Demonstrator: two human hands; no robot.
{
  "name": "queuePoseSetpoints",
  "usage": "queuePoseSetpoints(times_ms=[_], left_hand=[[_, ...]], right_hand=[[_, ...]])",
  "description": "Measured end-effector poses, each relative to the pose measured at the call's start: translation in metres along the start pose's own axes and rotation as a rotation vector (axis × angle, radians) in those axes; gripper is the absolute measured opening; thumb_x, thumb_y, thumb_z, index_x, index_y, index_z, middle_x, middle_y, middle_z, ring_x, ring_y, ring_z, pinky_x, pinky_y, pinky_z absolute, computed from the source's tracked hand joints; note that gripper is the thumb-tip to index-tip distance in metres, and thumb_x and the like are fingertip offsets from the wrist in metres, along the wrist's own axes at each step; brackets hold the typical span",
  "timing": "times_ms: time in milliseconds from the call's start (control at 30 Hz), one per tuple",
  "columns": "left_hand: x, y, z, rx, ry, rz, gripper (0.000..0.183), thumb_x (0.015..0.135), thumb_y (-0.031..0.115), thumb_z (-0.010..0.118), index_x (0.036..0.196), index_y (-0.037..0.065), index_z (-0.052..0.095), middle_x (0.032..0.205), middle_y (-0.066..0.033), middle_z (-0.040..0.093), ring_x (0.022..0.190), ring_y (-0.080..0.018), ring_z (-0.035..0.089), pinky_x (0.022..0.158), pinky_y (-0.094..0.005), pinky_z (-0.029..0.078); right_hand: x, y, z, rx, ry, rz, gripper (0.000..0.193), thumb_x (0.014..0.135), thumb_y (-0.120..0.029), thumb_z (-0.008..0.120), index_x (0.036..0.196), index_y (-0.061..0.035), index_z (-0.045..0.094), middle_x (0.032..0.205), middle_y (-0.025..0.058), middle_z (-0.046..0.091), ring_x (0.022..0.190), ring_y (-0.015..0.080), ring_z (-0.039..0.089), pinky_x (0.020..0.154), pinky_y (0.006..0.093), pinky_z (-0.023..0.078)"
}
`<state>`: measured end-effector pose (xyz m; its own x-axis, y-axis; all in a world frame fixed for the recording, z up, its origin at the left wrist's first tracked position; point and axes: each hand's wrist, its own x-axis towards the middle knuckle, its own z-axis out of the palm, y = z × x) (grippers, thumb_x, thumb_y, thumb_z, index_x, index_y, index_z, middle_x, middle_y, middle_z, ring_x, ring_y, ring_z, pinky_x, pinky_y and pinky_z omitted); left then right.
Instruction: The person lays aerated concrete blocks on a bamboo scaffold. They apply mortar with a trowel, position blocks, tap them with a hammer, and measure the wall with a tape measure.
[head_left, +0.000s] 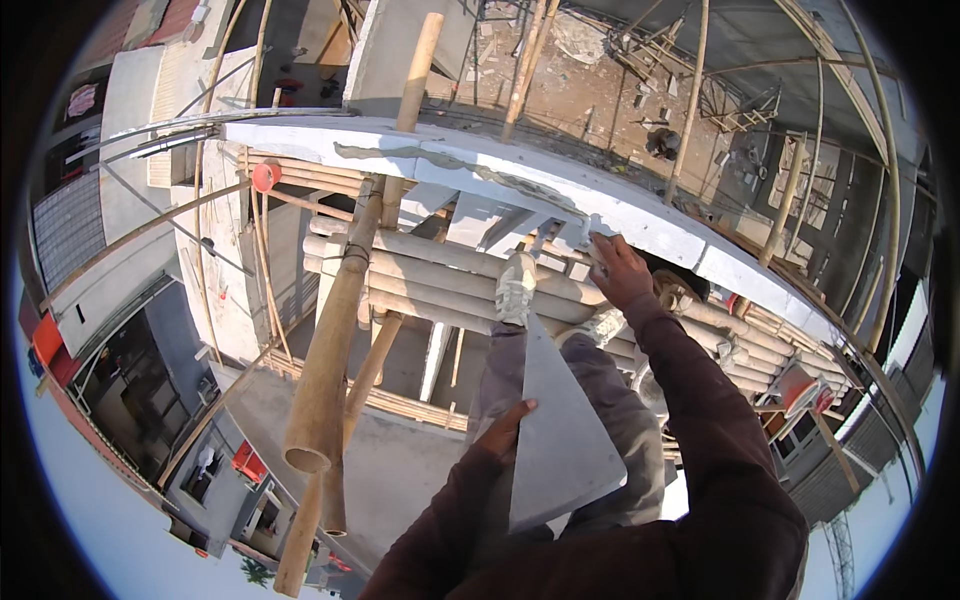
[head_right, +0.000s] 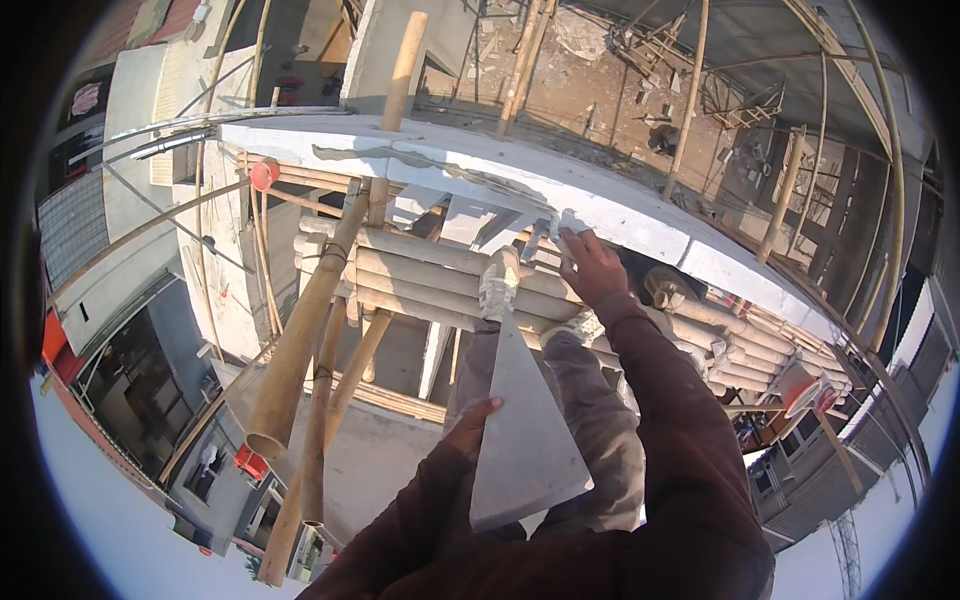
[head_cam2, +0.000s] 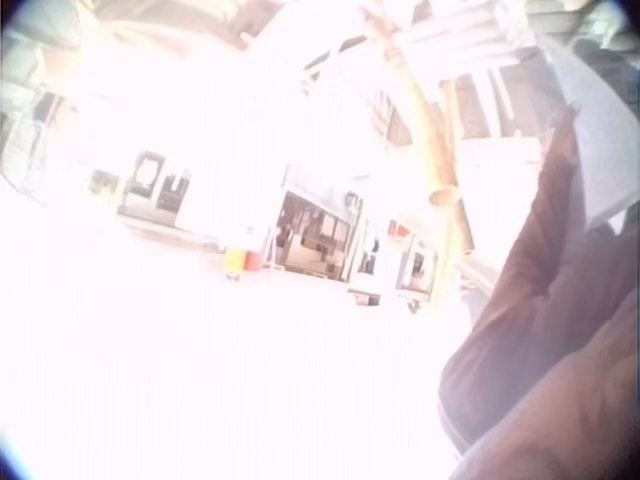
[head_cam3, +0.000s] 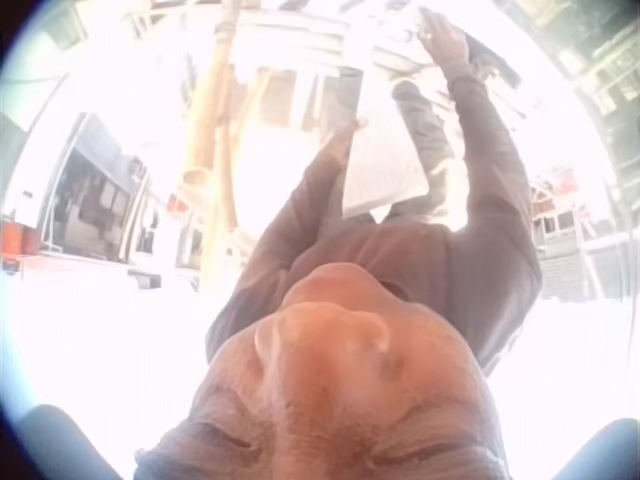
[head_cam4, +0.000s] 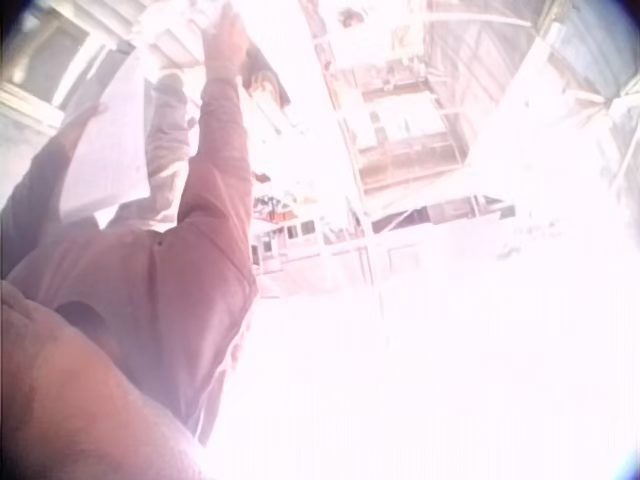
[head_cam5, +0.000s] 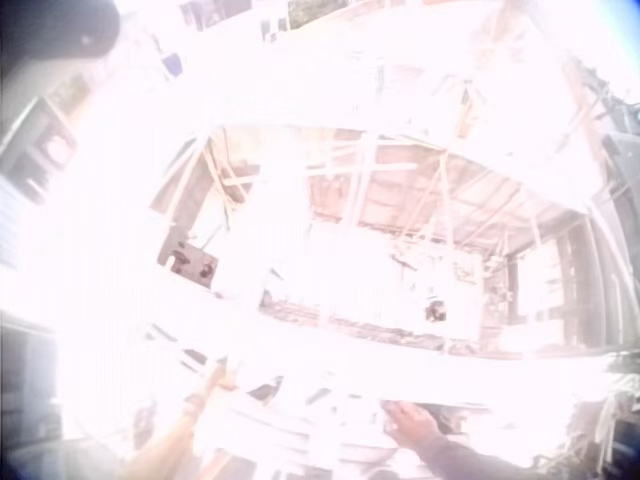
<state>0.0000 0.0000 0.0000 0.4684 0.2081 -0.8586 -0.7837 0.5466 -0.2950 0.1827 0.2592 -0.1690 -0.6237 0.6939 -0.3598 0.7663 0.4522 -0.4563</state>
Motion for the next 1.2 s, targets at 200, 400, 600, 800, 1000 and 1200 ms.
queuePoseSetpoints(times_ms=[200, 400, 600, 800, 1000, 1200], left_hand=[[-0.005, -0.003, -0.007, -0.021, 0.014, -0.029, 0.069, 0.098, 0.040, 0.068, 0.147, -0.001, 0.044, 0.135, -0.0145, 0.061, 0.124, -0.0264, 0.061, 0.107, -0.0403, 0.049], [-0.003, 0.003, -0.013, 0.024, 0.007, -0.022, 0.066, 0.098, 0.038, 0.068, 0.147, -0.001, 0.044, 0.134, -0.0147, 0.061, 0.123, -0.0268, 0.061, 0.105, -0.0412, 0.051], [0.000, 0.002, -0.019, -0.017, -0.002, -0.001, 0.060, 0.098, 0.036, 0.069, 0.142, 0.000, 0.049, 0.128, -0.0143, 0.063, 0.118, -0.0263, 0.064, 0.100, -0.0404, 0.053], [0.002, 0.004, -0.012, 0.009, 0.086, -0.027, 0.060, 0.098, 0.036, 0.068, 0.141, -0.001, 0.050, 0.127, -0.0145, 0.064, 0.117, -0.0267, 0.064, 0.100, -0.0403, 0.054], [0.002, 0.011, -0.007, 0.066, 0.069, -0.048, 0.068, 0.096, 0.041, 0.069, 0.144, -0.001, 0.046, 0.131, -0.0157, 0.062, 0.120, -0.0273, 0.063, 0.102, -0.0417, 0.052], [0.000, 0.019, 0.006, 0.134, 0.152, -0.039, 0.072, 0.095, 0.044, 0.070, 0.146, 0.000, 0.045, 0.133, -0.0157, 0.061, 0.121, -0.0285, 0.061, 0.104, -0.0430, 0.051]], right_hand=[[0.075, -0.097, 0.001, 0.149, 0.040, -0.063, 0.064, 0.086, -0.028, 0.076, 0.145, -0.0173, 0.052, 0.115, 0.0104, 0.055, 0.104, 0.0305, 0.067, 0.087, 0.0415, 0.058], [0.129, -0.140, -0.001, 0.104, -0.039, -0.053, 0.064, 0.089, -0.033, 0.073, 0.148, -0.0189, 0.050, 0.123, 0.0112, 0.056, 0.111, 0.0337, 0.067, 0.091, 0.0473, 0.056], [0.088, -0.094, -0.022, 0.080, -0.055, -0.082, 0.066, 0.088, -0.032, 0.074, 0.148, -0.0213, 0.050, 0.120, 0.0103, 0.056, 0.104, 0.0338, 0.067, 0.090, 0.0454, 0.056], [0.025, -0.034, -0.027, 0.098, -0.109, 0.020, 0.068, 0.083, -0.033, 0.079, 0.144, -0.0221, 0.054, 0.121, 0.0099, 0.058, 0.111, 0.0312, 0.065, 0.089, 0.0447, 0.057], [-0.007, 0.005, -0.018, 0.011, -0.048, 0.021, 0.070, 0.083, -0.035, 0.078, 0.147, -0.0228, 0.052, 0.122, 0.0081, 0.060, 0.107, 0.0286, 0.066, 0.086, 0.0435, 0.057], [-0.053, -0.001, -0.029, 0.236, -0.002, 0.127, 0.066, 0.084, -0.030, 0.075, 0.145, -0.0177, 0.053, 0.122, 0.0111, 0.064, 0.108, 0.0319, 0.068, 0.088, 0.0465, 0.057]])
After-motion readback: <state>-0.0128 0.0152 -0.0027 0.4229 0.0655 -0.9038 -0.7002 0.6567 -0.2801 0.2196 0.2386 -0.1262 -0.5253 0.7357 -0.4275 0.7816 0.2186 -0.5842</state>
